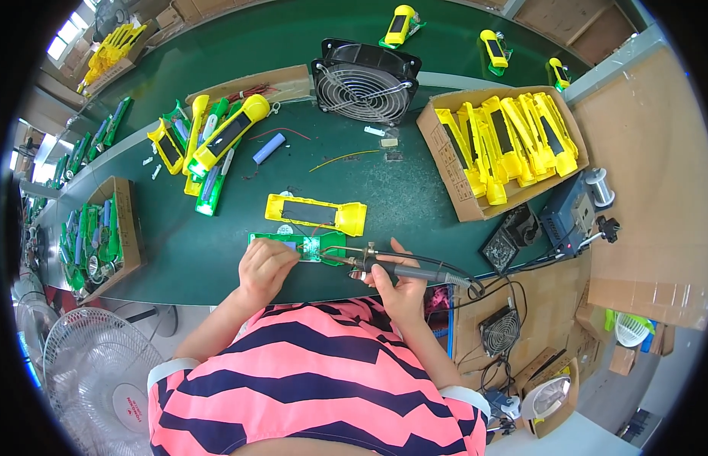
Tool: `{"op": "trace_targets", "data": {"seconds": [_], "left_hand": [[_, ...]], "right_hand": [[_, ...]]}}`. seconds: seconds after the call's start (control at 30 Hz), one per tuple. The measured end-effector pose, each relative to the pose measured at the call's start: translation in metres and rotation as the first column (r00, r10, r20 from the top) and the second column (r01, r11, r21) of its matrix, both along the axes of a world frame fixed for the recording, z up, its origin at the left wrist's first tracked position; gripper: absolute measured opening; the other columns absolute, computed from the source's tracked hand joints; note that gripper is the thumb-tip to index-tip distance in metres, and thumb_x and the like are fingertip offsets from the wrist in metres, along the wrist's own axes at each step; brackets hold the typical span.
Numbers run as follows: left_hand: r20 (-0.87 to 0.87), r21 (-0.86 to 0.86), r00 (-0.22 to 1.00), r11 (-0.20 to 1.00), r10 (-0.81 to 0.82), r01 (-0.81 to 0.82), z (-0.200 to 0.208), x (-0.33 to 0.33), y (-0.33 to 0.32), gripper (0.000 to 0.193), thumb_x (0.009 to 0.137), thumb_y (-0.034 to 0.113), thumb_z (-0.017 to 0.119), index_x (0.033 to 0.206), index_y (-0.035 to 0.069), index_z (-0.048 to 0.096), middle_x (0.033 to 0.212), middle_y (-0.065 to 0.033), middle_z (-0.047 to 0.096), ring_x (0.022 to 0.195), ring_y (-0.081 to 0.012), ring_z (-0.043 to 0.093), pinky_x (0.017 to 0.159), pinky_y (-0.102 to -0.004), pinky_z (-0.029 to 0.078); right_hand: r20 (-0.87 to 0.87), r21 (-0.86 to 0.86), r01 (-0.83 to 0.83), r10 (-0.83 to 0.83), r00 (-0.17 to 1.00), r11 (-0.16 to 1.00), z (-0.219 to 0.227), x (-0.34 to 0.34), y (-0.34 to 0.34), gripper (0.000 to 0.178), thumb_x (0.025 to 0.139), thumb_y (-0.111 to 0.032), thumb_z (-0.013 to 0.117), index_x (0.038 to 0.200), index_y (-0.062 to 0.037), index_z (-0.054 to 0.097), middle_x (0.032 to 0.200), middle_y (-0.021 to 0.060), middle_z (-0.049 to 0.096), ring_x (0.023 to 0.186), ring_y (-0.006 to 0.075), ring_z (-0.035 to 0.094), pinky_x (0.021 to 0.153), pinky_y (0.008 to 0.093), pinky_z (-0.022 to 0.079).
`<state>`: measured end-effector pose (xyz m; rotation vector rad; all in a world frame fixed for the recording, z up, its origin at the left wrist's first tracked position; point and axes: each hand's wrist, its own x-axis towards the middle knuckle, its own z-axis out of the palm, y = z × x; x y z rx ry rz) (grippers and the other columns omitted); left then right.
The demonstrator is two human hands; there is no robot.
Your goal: Soldering internal wiring and components into flashlight housings at an assembly station.
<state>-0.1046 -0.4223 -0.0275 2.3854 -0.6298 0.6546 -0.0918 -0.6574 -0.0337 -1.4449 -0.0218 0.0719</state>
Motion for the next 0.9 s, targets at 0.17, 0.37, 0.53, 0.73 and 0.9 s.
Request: {"op": "trace_targets", "data": {"seconds": [0.17,0.37,0.53,0.73,0.9], "left_hand": [[-0.164,0.034,0.986,0.999,0.027,-0.021,0.01,0.005,-0.006,0.018,0.061,0.002,0.064,0.078,0.006,0.061,0.073,-0.0039,0.051,0.066,-0.0197,0.052,0.059,-0.0315,0.039],[-0.174,0.126,0.985,0.992,-0.003,0.025,0.016,0.007,-0.008,0.017,0.059,0.002,0.063,0.076,0.005,0.062,0.07,-0.0034,0.049,0.065,-0.0192,0.051,0.061,-0.0315,0.04],[-0.216,0.14,0.976,0.989,-0.019,0.05,0.018,0.009,-0.006,0.018,0.058,0.003,0.063,0.076,0.006,0.063,0.072,-0.0035,0.049,0.068,-0.0194,0.051,0.062,-0.0318,0.04],[-0.249,0.121,0.968,0.991,-0.029,0.061,0.019,0.009,-0.004,0.019,0.059,0.003,0.063,0.077,0.006,0.063,0.072,-0.0034,0.05,0.068,-0.0195,0.051,0.063,-0.032,0.04],[-0.259,0.11,0.965,0.992,-0.035,0.065,0.019,0.009,-0.003,0.018,0.059,0.003,0.063,0.077,0.006,0.063,0.073,-0.0035,0.05,0.068,-0.0196,0.051,0.063,-0.032,0.04]], "right_hand": [[0.02,0.005,-0.021,0.021,1.0,1.0,-0.001,0.003,-0.002,0.018,0.078,0.002,0.057,0.094,0.0063,0.05,0.075,0.0124,0.059,0.061,0.0144,0.062,0.068,0.0238,0.052],[-0.031,0.019,-0.032,0.033,0.999,0.999,0.002,0.008,0.004,0.022,0.078,0.003,0.054,0.099,0.0082,0.049,0.091,0.0183,0.055,0.057,0.0141,0.059,0.05,0.02,0.048],[-0.012,-0.009,-0.051,0.051,0.999,0.999,-0.003,0.01,0.005,0.023,0.078,0.002,0.055,0.1,0.0076,0.049,0.078,0.0136,0.058,0.056,0.0129,0.058,0.049,0.0201,0.047],[0.01,0.001,-0.06,0.06,0.998,0.998,-0.005,0.01,0.007,0.025,0.078,0.002,0.055,0.101,0.0072,0.049,0.081,0.0143,0.058,0.056,0.0124,0.058,0.049,0.0201,0.047],[0.02,-0.022,-0.07,0.071,0.997,0.997,-0.006,0.011,0.007,0.024,0.078,0.002,0.055,0.101,0.0073,0.049,0.08,0.014,0.058,0.056,0.0121,0.058,0.05,0.0202,0.047]]}}
